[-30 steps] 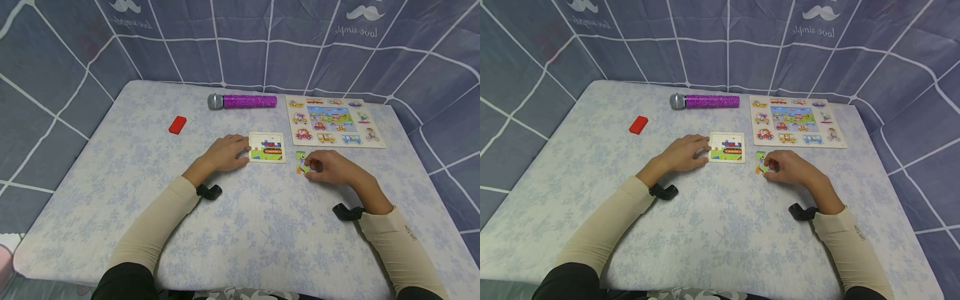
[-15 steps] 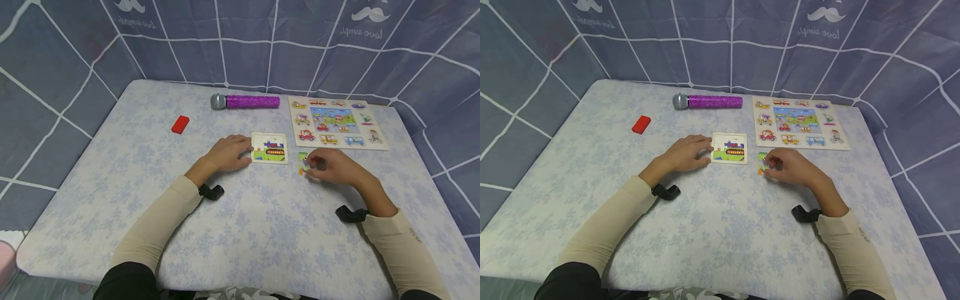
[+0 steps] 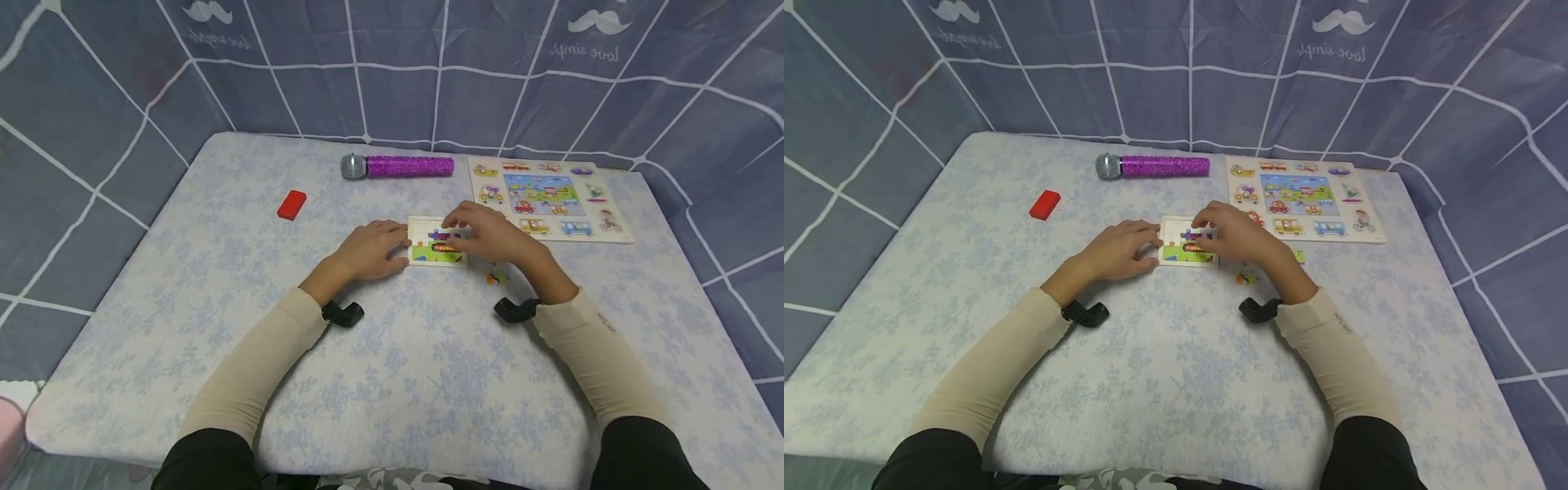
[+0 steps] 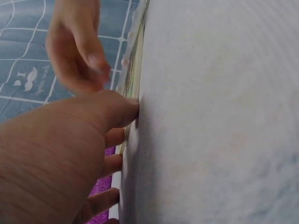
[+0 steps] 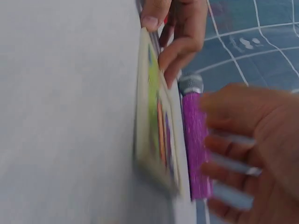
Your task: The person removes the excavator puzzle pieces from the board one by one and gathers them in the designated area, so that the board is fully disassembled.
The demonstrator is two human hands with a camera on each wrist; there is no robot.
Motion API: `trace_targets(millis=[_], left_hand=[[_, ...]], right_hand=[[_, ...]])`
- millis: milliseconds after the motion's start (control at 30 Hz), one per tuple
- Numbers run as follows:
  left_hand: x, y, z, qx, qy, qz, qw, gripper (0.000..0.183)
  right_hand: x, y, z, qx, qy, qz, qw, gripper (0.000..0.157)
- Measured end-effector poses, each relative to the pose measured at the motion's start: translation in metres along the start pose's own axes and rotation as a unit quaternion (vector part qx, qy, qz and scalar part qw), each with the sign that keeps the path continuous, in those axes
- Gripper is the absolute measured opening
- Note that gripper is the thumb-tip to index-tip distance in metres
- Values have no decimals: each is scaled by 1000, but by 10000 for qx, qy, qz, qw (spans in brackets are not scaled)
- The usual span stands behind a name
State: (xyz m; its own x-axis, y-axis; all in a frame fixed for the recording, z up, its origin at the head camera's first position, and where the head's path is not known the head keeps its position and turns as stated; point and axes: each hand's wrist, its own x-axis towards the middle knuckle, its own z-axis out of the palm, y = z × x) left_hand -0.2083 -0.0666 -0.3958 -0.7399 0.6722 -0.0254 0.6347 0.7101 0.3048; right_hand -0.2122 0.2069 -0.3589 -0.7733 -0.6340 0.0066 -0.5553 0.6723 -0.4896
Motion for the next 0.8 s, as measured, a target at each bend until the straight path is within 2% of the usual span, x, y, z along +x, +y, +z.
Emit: trace_targets(millis=[133,267,367,600,800], left_hand=[[-1,-1,0,-19,9,23,10000,41],[-1,-2,0,-18,27,78,10000,42],[0,-2,-1,-7,30,65,10000,42],[0,-1,-4,-3,-54,11,10000,43],[-1,-1,-3,-35,-86,7,10000,44]], right_hand=[[29,-7,8,-315,-488,387,9976,40],[39,-8,12,-333,-593,644,9956,33],[40,-6,14,-141,-535,707,9960,30],[36,-4,12,-11,-475,1107,9927,40],[35,-2,15,99,-434,987,9941,33]])
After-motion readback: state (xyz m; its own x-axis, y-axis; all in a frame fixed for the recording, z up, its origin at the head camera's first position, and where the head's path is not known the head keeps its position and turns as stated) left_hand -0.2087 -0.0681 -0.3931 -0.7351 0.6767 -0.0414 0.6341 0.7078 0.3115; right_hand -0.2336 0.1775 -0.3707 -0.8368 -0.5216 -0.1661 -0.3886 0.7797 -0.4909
